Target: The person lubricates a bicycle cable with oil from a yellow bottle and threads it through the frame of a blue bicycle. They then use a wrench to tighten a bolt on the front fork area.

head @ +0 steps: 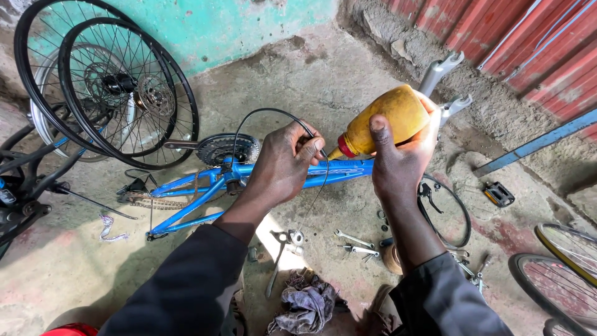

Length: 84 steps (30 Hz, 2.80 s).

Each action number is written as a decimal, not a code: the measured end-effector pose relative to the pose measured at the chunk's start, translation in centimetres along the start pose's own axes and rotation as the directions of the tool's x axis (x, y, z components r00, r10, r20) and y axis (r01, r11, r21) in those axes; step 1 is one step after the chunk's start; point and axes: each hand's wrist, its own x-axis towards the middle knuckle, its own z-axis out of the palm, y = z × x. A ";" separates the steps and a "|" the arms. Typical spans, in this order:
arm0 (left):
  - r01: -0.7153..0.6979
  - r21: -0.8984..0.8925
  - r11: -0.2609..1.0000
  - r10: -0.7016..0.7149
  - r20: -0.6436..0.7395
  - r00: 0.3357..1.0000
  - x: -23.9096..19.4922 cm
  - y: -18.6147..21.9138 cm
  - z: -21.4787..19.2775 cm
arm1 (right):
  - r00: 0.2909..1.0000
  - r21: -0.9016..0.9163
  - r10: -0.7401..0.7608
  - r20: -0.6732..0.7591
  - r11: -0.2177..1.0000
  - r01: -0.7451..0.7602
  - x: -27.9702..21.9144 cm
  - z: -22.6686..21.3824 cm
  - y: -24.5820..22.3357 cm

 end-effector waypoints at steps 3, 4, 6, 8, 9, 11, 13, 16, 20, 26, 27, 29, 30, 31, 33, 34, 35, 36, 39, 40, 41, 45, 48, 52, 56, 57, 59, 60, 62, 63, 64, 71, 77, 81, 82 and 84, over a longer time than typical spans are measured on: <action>-0.023 0.001 1.000 0.023 0.011 1.000 0.1 0.0 0.0 | 1.000 0.014 0.008 0.001 1.000 -0.008 0.1 -0.2 -0.1; -0.014 0.000 1.000 0.014 0.014 1.000 0.1 0.0 0.0 | 1.000 0.011 0.005 -0.001 1.000 -0.005 0.2 -0.3 -0.1; -0.006 0.000 1.000 0.006 0.020 1.000 0.1 0.0 0.1 | 1.000 0.009 0.000 -0.006 1.000 0.000 0.2 -0.5 0.1; 0.011 -0.016 1.000 -0.011 0.013 1.000 0.1 0.0 0.1 | 1.000 0.020 0.016 -0.011 1.000 -0.016 0.2 -0.7 0.4; 0.008 -0.015 1.000 -0.008 0.014 1.000 0.1 0.0 0.2 | 1.000 0.021 0.013 -0.013 1.000 -0.013 0.3 -0.8 0.4; 0.018 -0.032 0.999 -0.018 0.009 1.000 0.1 -0.2 0.3 | 1.000 0.003 0.014 0.005 1.000 -0.014 0.4 -1.2 0.3; 0.015 -0.024 1.000 -0.014 0.011 1.000 0.1 0.0 0.3 | 1.000 0.008 0.014 0.005 1.000 -0.015 0.4 -1.0 0.3; 0.011 -0.013 1.000 -0.011 0.015 1.000 0.1 0.0 0.2 | 1.000 0.010 0.019 0.001 1.000 -0.019 0.3 -1.0 0.4; 0.031 -0.018 0.999 -0.030 0.030 0.999 0.0 -0.1 0.1 | 1.000 -0.003 0.031 0.001 1.000 -0.031 0.2 -1.1 0.4; 0.023 -0.027 0.999 -0.022 0.036 0.999 -0.1 0.1 0.0 | 0.999 0.002 0.036 -0.012 0.999 -0.036 -0.1 -0.6 0.5; 0.022 -0.027 0.999 -0.021 0.035 0.999 -0.1 0.0 0.0 | 0.999 0.003 0.035 -0.012 0.999 -0.035 -0.1 -0.6 0.5; 0.033 -0.040 0.999 -0.032 0.027 0.999 0.0 -0.2 0.0 | 0.997 0.052 0.073 -0.031 0.996 -0.072 -0.2 -0.4 0.5; 0.033 -0.040 0.999 -0.032 0.027 0.999 -0.1 -0.2 0.0 | 0.997 0.052 0.073 -0.030 0.996 -0.071 -0.3 -0.4 0.5; 0.038 -0.052 0.998 -0.037 0.026 0.999 0.0 -0.2 -0.1 | 0.996 0.043 0.079 -0.033 0.996 -0.077 -0.4 -0.3 0.4; 0.043 -0.063 0.997 -0.041 0.025 0.999 0.0 -0.2 -0.1 | 0.996 0.036 0.084 -0.036 0.996 -0.083 -0.5 -0.3 0.4; 0.040 -0.058 0.998 -0.038 0.027 0.999 0.0 -0.1 -0.1 | 0.996 0.032 0.082 -0.034 0.996 -0.081 -0.5 -0.3 0.5; 0.038 -0.055 0.998 -0.036 0.030 0.999 -0.1 -0.1 -0.1 | 0.996 0.026 0.081 -0.032 0.996 -0.080 -0.5 -0.3 0.5; 0.038 -0.055 0.998 -0.037 0.029 0.999 0.0 -0.1 -0.2 | 0.996 0.026 0.081 -0.031 0.996 -0.081 -0.5 -0.3 0.5; 0.047 -0.043 0.998 -0.046 0.031 0.998 -0.1 -0.1 -0.3 | 0.996 0.033 0.086 -0.035 0.996 -0.085 -0.6 -0.3 0.5; 0.041 -0.042 0.998 -0.040 0.039 0.998 -0.1 -0.1 -0.3 | 0.996 0.023 0.088 -0.035 0.996 -0.087 -0.6 -0.3 0.5; 0.036 -0.041 0.999 -0.034 0.049 0.998 -0.1 -0.1 -0.3 | 0.995 0.011 0.090 -0.036 0.996 -0.089 -0.6 -0.4 0.5; 0.058 -0.029 0.998 -0.057 0.037 0.998 -0.2 0.0 -0.3 | 0.994 0.012 0.105 -0.034 0.994 -0.105 -1.1 -0.3 0.4; 0.064 -0.041 0.997 -0.063 0.036 0.997 0.0 0.1 -0.4 | 0.991 0.008 0.136 -0.014 0.991 -0.135 -0.9 -0.7 0.8; 0.075 -0.053 0.996 -0.074 0.014 0.997 -0.1 0.0 -0.2 | 0.988 0.012 0.153 0.018 0.988 -0.154 -0.8 -1.9 0.9; 0.081 -0.082 0.993 -0.081 0.009 0.997 0.1 -0.1 -0.2 | 0.968 0.101 0.245 0.054 0.963 -0.249 -0.2 -2.8 0.5; 0.081 -0.084 0.993 -0.081 0.008 0.997 0.1 -0.1 -0.2 | 0.968 0.099 0.245 0.057 0.963 -0.249 -0.1 -3.1 0.4; 0.088 -0.108 0.990 -0.087 0.009 0.996 0.2 -0.1 -0.2 | 0.949 0.220 0.310 0.052 0.924 -0.313 0.0 -3.6 0.2; 0.085 -0.110 0.990 -0.085 0.007 0.996 0.3 -0.2 -0.2 | 0.950 0.219 0.307 0.054 0.925 -0.311 0.1 -3.9 0.3; 0.093 -0.119 0.988 -0.093 0.004 0.996 0.3 -0.2 0.1 | 0.941 0.412 0.336 0.023 0.855 -0.315 0.2 -4.6 0.5; 0.095 -0.122 0.988 -0.095 0.003 0.995 0.4 -0.3 0.1 | 0.941 0.410 0.338 0.025 0.855 -0.318 0.0 -4.7 0.3; 0.097 -0.117 0.988 -0.097 -0.001 0.995 0.5 -0.4 0.1 | 0.932 0.449 0.361 0.028 0.829 -0.334 -0.3 -4.8 0.1; 0.105 -0.117 0.988 -0.107 -0.011 0.994 0.8 -0.2 0.2 | 0.786 0.627 0.618 -0.005 0.614 -0.479 -0.7 -5.8 -1.4; 0.080 -0.088 0.993 -0.083 -0.024 0.996 1.4 -1.1 0.5 | 0.697 0.608 0.716 -0.040 0.571 -0.551 -1.5 -5.1 -2.6; 0.038 -0.115 0.993 -0.043 -0.045 0.998 1.3 -0.9 0.1 | 0.669 0.539 0.744 -0.011 0.568 -0.623 -7.0 -5.0 0.8; 0.029 -0.115 0.993 -0.036 -0.058 0.998 1.4 -1.1 0.1 | 0.636 0.563 0.770 -0.058 0.551 -0.616 -9.1 -5.1 2.2; 0.024 -0.115 0.993 -0.031 -0.065 0.997 1.5 -1.4 -0.2 | 0.596 0.588 0.795 -0.110 0.535 -0.606 -12.3 -4.6 3.3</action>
